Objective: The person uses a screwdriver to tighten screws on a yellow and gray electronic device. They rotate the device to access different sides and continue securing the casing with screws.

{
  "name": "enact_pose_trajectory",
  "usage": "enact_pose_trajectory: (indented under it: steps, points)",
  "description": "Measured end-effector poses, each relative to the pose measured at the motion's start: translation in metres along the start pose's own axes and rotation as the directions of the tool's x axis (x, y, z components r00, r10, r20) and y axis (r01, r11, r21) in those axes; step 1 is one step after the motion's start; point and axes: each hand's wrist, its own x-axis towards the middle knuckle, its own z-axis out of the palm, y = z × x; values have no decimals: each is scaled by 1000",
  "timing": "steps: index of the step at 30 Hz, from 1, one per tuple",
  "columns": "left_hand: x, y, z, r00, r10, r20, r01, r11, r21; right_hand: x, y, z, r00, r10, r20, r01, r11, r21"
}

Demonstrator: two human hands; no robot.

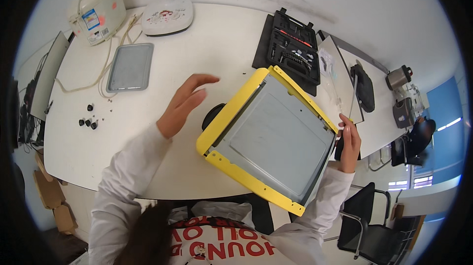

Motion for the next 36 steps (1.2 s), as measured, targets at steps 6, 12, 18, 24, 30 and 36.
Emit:
enact_pose_trajectory:
  steps: [6, 12, 18, 24, 30, 36]
  points:
    - [58, 19, 44, 974, -81, 210, 130, 964, -231, 50, -23, 5, 965, -77, 252, 119, 981, -155]
    - [71, 21, 55, 953, -218, 213, 276, 912, -304, 93, -68, 42, 780, -81, 620, 87, 996, 20]
    - [71, 35, 54, 922, -304, 238, 337, 934, -115, 100, -66, 74, 640, -147, 754, 171, 984, 47]
    - [71, 33, 55, 933, -283, 223, 317, 939, -133, 95, -71, 75, 644, -149, 750, 225, 974, 1]
    - [72, 27, 55, 968, -212, 136, 225, 971, -85, 97, -69, 75, 622, -138, 771, 223, 975, -6]
    - [73, 32, 54, 968, -215, 131, 220, 975, -31, 97, -65, 71, 611, -180, 771, 281, 960, 1]
